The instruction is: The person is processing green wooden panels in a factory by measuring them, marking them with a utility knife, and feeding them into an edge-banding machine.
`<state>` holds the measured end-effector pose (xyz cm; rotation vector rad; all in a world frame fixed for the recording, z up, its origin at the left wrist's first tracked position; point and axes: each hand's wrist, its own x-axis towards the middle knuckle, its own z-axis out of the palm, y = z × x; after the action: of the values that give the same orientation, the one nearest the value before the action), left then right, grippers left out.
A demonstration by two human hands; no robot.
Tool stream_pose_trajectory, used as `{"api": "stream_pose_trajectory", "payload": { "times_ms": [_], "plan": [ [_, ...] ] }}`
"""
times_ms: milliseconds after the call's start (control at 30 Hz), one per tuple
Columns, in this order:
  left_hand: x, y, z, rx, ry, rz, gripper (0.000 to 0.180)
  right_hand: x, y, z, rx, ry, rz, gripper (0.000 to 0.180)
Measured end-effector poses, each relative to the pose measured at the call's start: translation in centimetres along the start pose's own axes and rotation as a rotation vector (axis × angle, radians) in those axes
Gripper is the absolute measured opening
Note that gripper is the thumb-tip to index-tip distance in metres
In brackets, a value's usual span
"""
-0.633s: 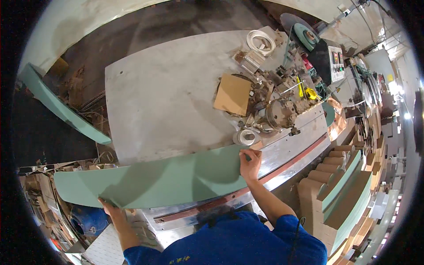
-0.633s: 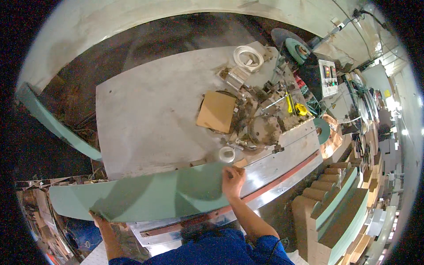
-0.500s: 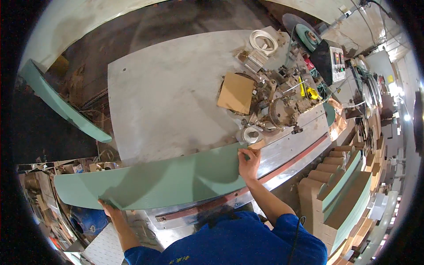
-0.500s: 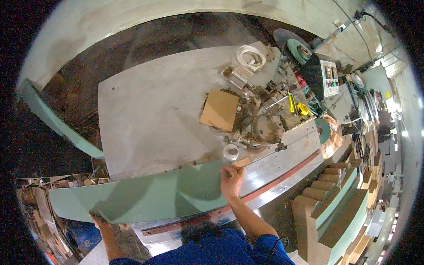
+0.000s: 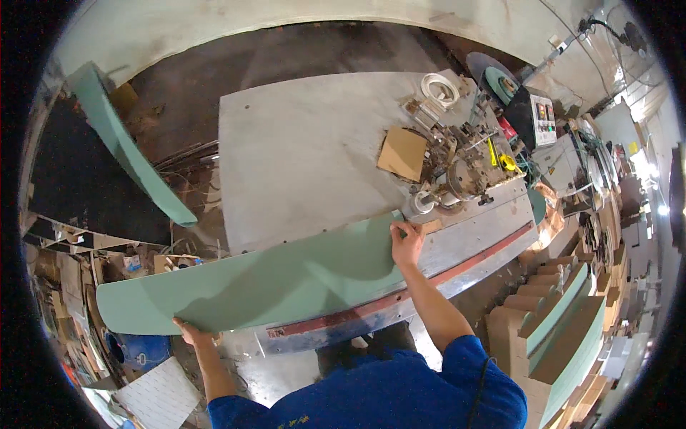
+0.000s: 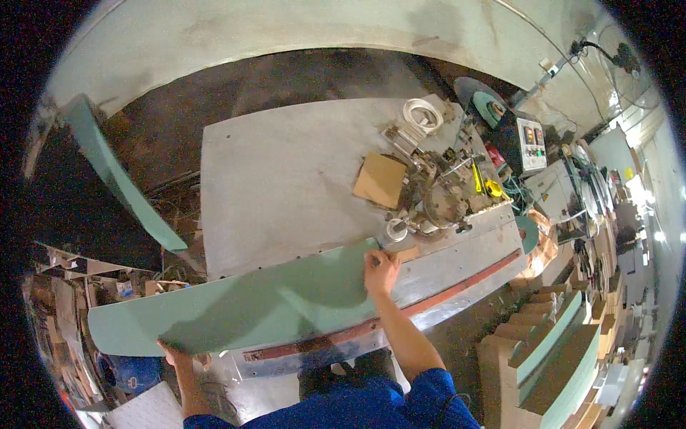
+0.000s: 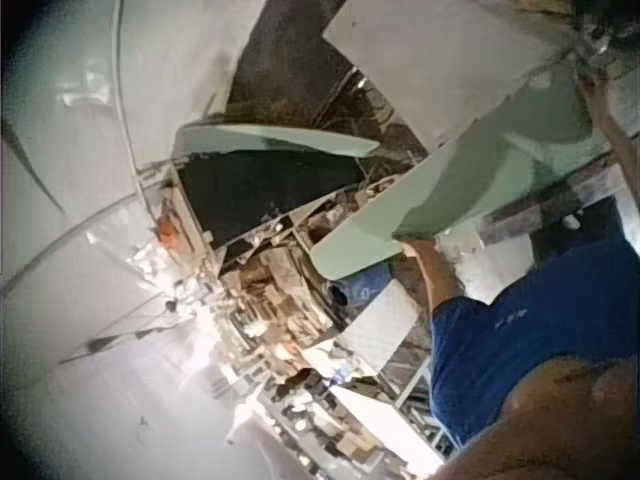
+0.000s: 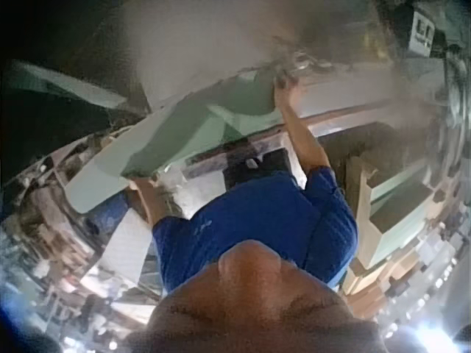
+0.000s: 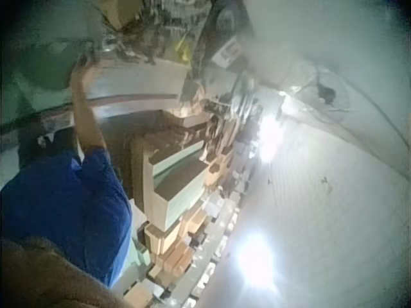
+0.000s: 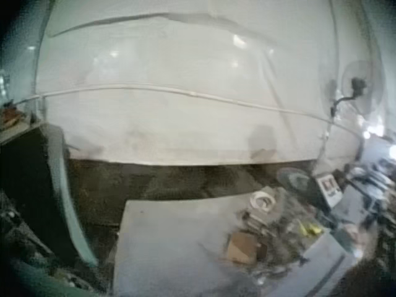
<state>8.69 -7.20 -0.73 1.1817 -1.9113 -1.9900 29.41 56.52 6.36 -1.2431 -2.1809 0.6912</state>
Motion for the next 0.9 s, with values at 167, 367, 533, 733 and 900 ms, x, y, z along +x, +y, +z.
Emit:
{"api": "stream_pose_trajectory", "payload": {
  "times_ms": [167,367,533,733,900],
  "plan": [
    [-1.6,0.4,-3.9,-0.187,0.092,-0.103,0.078,0.0,-1.4,1.5,0.019,-0.007,-0.064,0.013],
    [-4.1,-0.9,-16.3,-0.388,0.013,-0.089,0.069,-4.1,-8.2,-4.7,0.169,-0.233,-0.192,0.020],
    [-18.1,7.4,-11.4,-0.236,0.278,-0.379,0.063,-5.0,-5.0,-15.7,-0.092,-0.281,-0.095,0.028],
    [-22.9,6.1,-9.3,0.094,-0.205,-0.043,0.069,-4.9,4.5,-25.6,-0.532,-0.574,0.205,0.041],
    [-22.2,4.4,-3.1,0.190,-0.577,0.424,0.081,-1.6,14.1,-24.5,-0.751,-0.940,0.182,0.060]
  ]
}}
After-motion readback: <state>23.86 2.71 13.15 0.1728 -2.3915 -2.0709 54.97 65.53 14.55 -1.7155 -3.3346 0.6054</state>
